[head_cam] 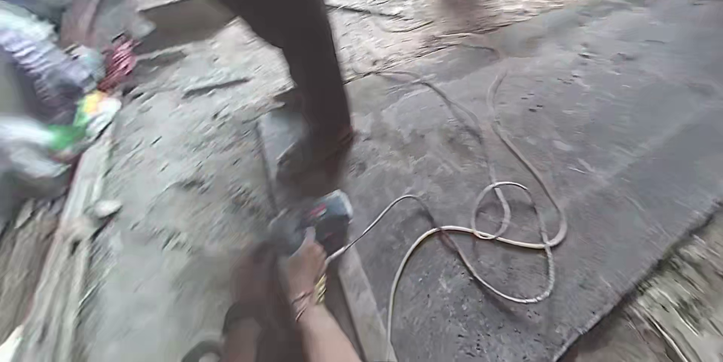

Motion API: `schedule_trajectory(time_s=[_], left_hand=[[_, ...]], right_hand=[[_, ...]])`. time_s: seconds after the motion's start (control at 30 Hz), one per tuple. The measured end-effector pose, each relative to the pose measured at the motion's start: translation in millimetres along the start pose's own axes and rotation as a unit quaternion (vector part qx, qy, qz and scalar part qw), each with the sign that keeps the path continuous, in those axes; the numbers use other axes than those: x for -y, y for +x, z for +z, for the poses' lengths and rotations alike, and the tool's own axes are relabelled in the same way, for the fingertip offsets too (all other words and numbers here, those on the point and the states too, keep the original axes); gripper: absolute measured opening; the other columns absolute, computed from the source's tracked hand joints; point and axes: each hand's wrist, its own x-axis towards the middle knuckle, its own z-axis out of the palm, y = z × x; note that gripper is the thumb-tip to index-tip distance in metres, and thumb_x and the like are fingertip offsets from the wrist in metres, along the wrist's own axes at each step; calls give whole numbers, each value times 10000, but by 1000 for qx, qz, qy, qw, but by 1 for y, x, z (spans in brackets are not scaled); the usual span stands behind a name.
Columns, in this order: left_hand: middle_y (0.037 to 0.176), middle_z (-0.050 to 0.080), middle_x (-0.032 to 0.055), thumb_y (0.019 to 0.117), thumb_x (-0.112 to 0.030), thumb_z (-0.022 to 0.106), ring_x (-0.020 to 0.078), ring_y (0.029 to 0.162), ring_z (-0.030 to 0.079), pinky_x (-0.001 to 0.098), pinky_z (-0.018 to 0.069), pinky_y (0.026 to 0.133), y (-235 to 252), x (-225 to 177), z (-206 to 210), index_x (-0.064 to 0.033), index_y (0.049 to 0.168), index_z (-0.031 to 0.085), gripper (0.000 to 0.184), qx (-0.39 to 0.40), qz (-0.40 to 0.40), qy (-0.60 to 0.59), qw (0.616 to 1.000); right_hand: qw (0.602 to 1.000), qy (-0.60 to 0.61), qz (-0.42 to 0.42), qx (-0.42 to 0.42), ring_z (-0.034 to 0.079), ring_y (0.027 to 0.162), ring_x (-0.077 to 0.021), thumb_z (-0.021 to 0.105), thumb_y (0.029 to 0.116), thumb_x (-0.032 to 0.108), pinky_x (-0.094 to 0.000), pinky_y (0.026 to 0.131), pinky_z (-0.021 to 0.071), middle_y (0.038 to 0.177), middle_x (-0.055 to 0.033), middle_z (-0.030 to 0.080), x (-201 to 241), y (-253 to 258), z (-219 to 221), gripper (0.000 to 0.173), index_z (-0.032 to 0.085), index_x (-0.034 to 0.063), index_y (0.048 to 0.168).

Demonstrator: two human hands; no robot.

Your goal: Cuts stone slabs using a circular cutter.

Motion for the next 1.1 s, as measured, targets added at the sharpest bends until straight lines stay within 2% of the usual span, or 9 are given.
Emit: schedule_trajectory(time_s=[0.03, 0.07, 0.1, 0.17, 0.3, 0.53, 0.9, 1.1], left_hand=[[1296, 645, 282, 1014, -119, 606, 389, 1226, 625, 547, 472, 1080, 30, 48, 17, 73, 1309, 618, 352, -90, 71, -32, 993], [1248, 674, 259, 967, -178, 684, 401, 1201, 637, 584, 471, 1064, 50, 75, 23, 28, 1269, 662, 366, -111, 86, -55, 989], [1275, 677, 227, 937, -220, 729, 385, 1236, 623, 584, 447, 1090, 62, 84, 21, -12, 1291, 671, 415, -100, 69, -73, 990], [1292, 682, 174, 889, -253, 786, 317, 1253, 625, 519, 453, 1117, 78, 91, 21, -47, 1296, 681, 468, -86, 32, -127, 988], [1218, 705, 158, 861, -213, 795, 278, 1176, 662, 462, 495, 1068, 87, 88, 16, -46, 1249, 698, 433, -66, 30, -155, 985], [1202, 697, 191, 859, -223, 810, 340, 1177, 643, 481, 480, 1068, 92, 89, 10, -29, 1251, 701, 451, -53, 40, -164, 984], [1187, 689, 210, 835, -210, 836, 370, 1167, 636, 492, 491, 1047, 103, 90, 7, -21, 1245, 707, 470, -54, 35, -196, 979], [1215, 689, 203, 850, -215, 826, 363, 1189, 631, 481, 479, 1062, 107, 89, 1, -26, 1256, 706, 463, -36, 35, -194, 980]], right_hand=[[999, -28, -12, -20, 721, 1008, -381, 753, 850, 376, -599, 860, 555, 1073, -174, 753, -7, 5, 14, 586, 634, 82, 1342], [998, -51, -16, -32, 731, 947, -359, 753, 860, 398, -587, 814, 563, 1010, -145, 760, -10, 9, 24, 573, 629, 109, 1338], [997, -63, -19, -48, 734, 908, -351, 761, 863, 407, -584, 788, 563, 969, -134, 762, -10, 13, 30, 571, 630, 121, 1340], [994, -74, -21, -79, 734, 864, -352, 778, 856, 396, -593, 757, 555, 926, -130, 762, -9, 17, 40, 571, 631, 139, 1345], [984, -69, -32, -164, 716, 747, -348, 785, 846, 324, -576, 654, 530, 808, -123, 738, -6, 18, 53, 480, 658, 131, 1267], [960, -66, -85, -260, 699, 682, -328, 789, 816, 242, -562, 606, 523, 771, -123, 720, -9, 26, 69, 431, 676, 54, 1187], [940, -82, -99, -316, 693, 669, -289, 764, 830, 233, -528, 589, 526, 788, -110, 716, -3, 34, 83, 388, 673, 39, 1152], [942, -79, -82, -316, 693, 706, -302, 772, 847, 226, -542, 624, 524, 815, -121, 715, 4, 35, 85, 396, 662, 39, 1178]])
